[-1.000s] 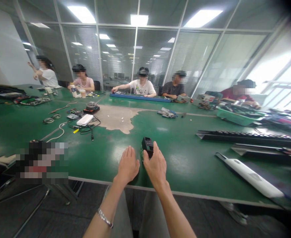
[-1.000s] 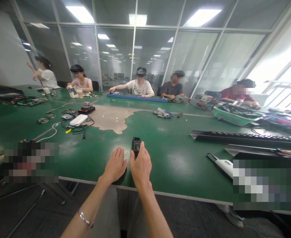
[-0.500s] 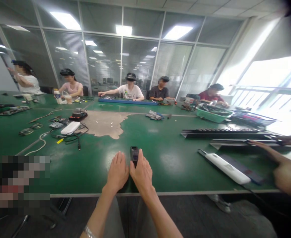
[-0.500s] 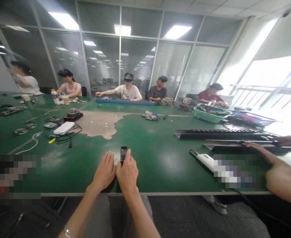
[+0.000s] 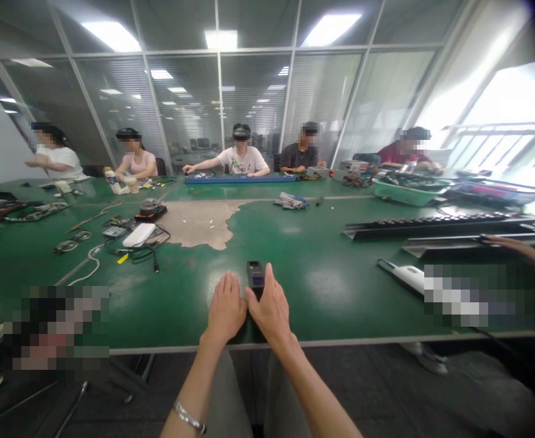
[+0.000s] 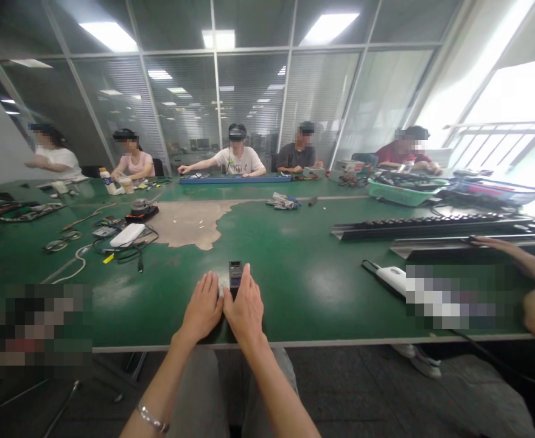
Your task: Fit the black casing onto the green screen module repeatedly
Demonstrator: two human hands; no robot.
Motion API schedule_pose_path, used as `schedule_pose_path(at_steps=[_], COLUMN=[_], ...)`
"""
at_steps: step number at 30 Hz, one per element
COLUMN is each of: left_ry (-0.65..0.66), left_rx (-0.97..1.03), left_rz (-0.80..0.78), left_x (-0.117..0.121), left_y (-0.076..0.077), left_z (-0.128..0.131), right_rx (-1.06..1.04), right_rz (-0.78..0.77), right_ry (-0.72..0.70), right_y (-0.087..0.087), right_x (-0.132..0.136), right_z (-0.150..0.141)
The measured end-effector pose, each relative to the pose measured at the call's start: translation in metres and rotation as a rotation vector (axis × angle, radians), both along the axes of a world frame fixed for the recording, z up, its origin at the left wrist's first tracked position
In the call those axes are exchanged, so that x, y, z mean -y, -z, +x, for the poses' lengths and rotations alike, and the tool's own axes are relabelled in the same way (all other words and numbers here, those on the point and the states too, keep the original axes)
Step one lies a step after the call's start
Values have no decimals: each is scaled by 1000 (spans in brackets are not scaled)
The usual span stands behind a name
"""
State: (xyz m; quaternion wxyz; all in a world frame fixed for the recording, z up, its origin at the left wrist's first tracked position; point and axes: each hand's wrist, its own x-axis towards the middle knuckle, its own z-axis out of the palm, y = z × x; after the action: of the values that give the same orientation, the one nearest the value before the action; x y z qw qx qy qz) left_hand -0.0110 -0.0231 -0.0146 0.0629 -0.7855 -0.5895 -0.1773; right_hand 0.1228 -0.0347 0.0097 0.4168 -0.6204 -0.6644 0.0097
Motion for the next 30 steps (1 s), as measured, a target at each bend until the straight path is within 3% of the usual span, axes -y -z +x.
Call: schedule_pose_path(at_steps=[7, 12, 17, 22, 30], left_ry=[-1, -15, -8, -14, -7], left_rx=[-11, -18, -23, -39, -21], left_rz=[-42, -61, -58, -50, -57], left_x=[1, 1, 1, 2, 0], left_y=[-3, -8, -5, -4, -4], left_z=[2, 3, 3, 3, 3], right_rx=[-96, -215, -176, -136, -74], right_rz=[37, 151, 126, 97, 50], right_ry=[14, 33, 109, 88, 99], right_y=[-19, -38, -18, 9, 21], right_x=[-8, -11, -10, -11, -10], right_z=[2, 25, 56, 65, 66])
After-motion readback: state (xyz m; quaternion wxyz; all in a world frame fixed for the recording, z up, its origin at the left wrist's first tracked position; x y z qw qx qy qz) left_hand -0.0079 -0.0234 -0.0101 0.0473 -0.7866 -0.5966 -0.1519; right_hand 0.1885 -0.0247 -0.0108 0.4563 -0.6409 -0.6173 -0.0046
